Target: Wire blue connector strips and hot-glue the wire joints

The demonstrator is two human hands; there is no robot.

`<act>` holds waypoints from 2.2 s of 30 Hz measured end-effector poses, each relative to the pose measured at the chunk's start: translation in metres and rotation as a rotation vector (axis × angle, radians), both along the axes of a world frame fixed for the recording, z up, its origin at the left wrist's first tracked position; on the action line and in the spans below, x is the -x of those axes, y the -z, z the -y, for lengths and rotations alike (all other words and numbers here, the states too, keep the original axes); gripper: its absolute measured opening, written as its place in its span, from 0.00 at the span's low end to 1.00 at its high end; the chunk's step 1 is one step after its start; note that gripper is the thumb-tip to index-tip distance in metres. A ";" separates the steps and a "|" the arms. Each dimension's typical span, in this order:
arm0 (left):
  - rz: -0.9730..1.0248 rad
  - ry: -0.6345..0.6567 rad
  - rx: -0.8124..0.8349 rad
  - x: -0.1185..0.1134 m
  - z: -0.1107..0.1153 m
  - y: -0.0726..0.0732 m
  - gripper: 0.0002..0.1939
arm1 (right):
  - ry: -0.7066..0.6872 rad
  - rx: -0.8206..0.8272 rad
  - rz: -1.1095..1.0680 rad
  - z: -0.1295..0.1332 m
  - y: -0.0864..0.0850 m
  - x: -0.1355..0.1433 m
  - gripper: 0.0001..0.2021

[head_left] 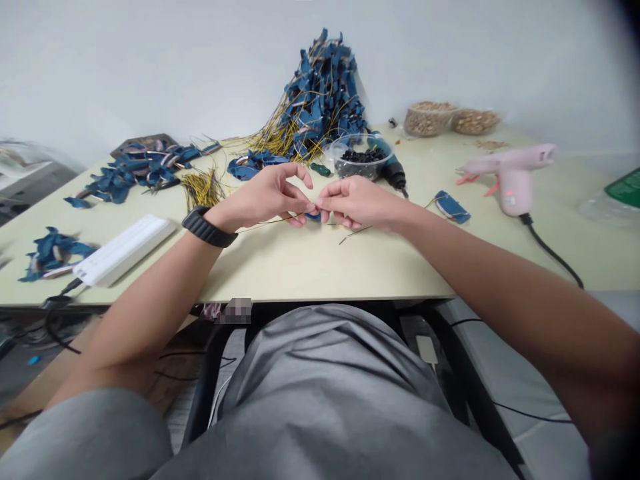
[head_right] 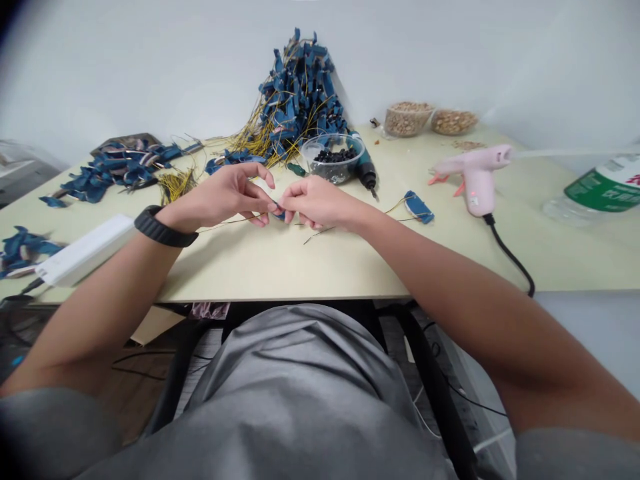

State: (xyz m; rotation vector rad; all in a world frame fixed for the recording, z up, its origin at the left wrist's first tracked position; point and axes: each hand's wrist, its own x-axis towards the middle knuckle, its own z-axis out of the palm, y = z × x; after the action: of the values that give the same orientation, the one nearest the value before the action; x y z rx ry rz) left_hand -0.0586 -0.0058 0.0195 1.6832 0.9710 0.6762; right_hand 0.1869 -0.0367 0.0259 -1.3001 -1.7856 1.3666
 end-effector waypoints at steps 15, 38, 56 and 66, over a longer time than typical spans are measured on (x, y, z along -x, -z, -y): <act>-0.262 0.190 -0.036 0.001 0.002 -0.009 0.12 | -0.178 -0.144 0.053 -0.014 0.011 -0.013 0.15; -0.298 0.171 -0.102 -0.004 0.006 -0.010 0.09 | -0.091 -0.526 0.127 -0.024 0.025 -0.012 0.09; -0.463 -0.150 -0.216 0.017 -0.017 -0.004 0.09 | 0.084 -0.663 0.436 -0.038 0.053 0.022 0.11; -0.520 -0.211 -0.241 0.008 -0.019 0.009 0.11 | 0.062 -0.648 0.456 -0.033 0.049 0.023 0.17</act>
State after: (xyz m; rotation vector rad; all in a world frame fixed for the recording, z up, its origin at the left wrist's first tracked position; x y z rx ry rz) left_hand -0.0667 0.0135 0.0101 2.0410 1.4958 0.5122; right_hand 0.1641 -0.0035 -0.0230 -1.3276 -2.2003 0.3865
